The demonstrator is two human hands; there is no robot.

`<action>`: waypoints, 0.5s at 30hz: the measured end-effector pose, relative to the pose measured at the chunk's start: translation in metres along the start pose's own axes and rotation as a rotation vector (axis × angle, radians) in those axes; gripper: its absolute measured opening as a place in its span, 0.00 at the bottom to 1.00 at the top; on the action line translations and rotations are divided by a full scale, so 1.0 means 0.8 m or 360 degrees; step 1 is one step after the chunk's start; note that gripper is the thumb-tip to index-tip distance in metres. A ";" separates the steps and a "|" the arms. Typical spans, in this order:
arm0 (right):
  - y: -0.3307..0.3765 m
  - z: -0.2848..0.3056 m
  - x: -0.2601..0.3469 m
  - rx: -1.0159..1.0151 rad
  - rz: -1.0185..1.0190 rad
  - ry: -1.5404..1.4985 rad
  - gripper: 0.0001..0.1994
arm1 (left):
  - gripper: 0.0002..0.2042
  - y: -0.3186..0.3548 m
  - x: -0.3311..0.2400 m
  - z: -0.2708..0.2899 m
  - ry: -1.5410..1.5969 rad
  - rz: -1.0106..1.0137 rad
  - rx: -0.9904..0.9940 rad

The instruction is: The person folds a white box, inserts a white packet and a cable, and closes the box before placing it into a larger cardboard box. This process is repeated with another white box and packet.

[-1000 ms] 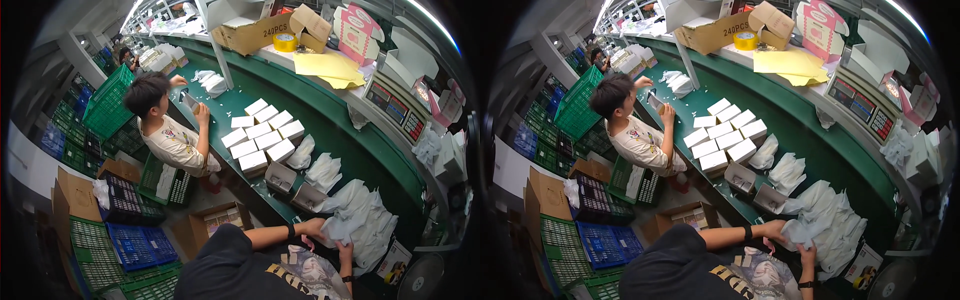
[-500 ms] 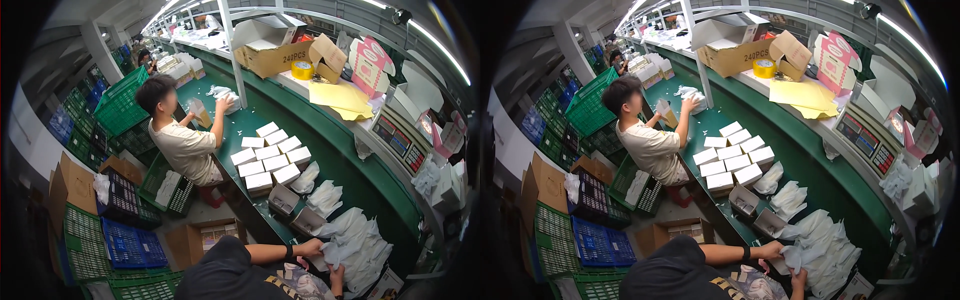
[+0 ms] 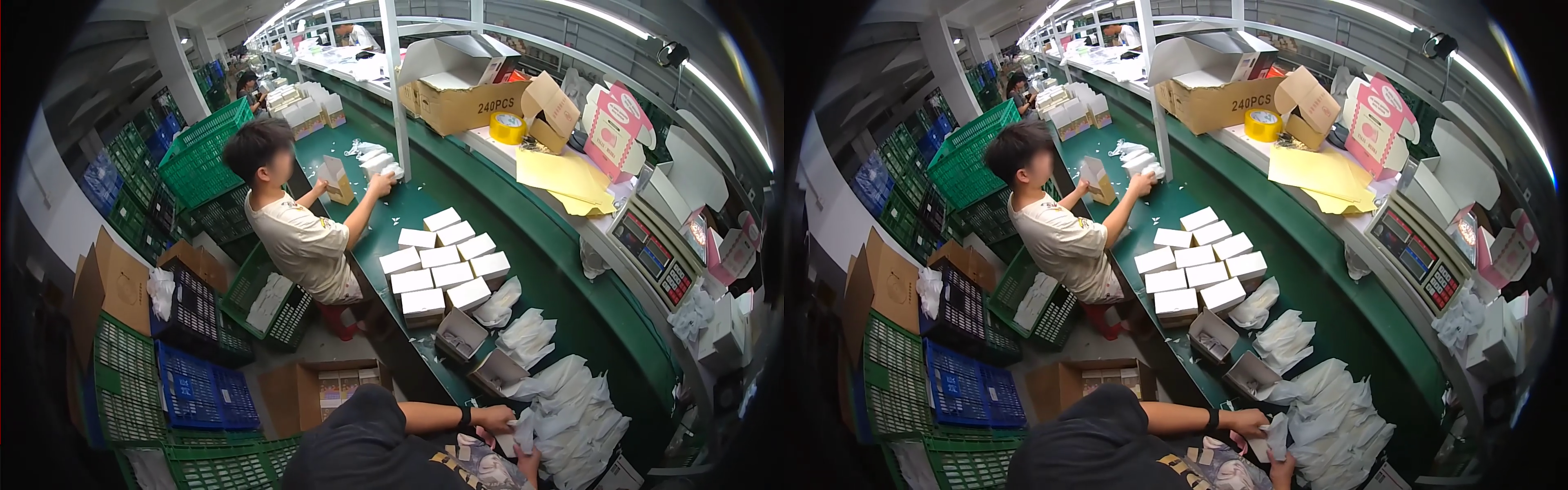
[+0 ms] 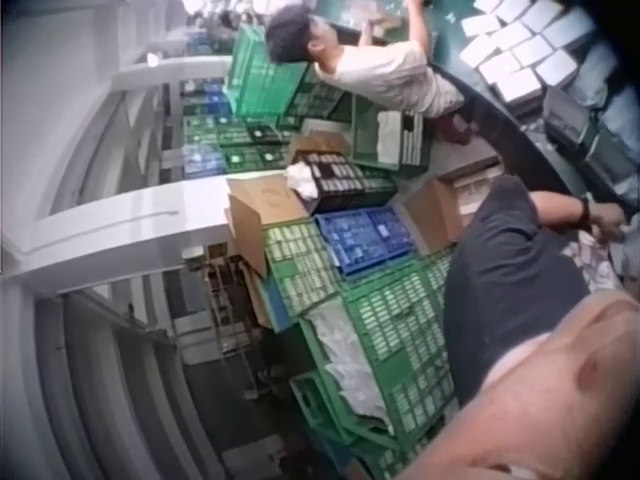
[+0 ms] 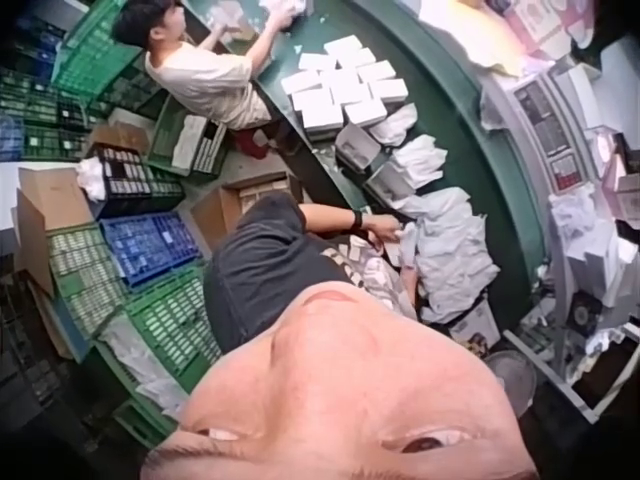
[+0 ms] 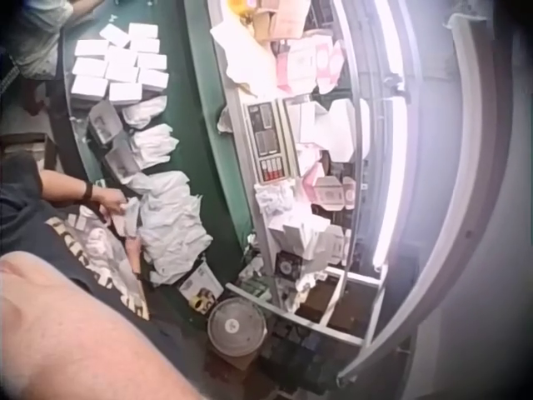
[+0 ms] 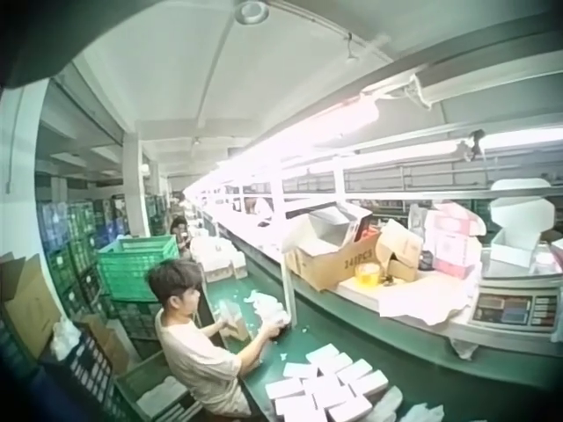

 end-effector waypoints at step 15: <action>0.012 0.010 0.085 -0.0318 0.0066 -0.0464 0.09 | 0.17 -0.005 -0.018 0.021 -0.0033 0.0072 -0.0066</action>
Point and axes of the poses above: each hand's wrist, its own y-axis away from the middle knuckle, its own z-axis out of the back of the hand, x = y × z, the point moved 1 cm from there along -y, towards the middle knuckle, and after that the axes turned 1 degree about y, right-handed, at the moved point
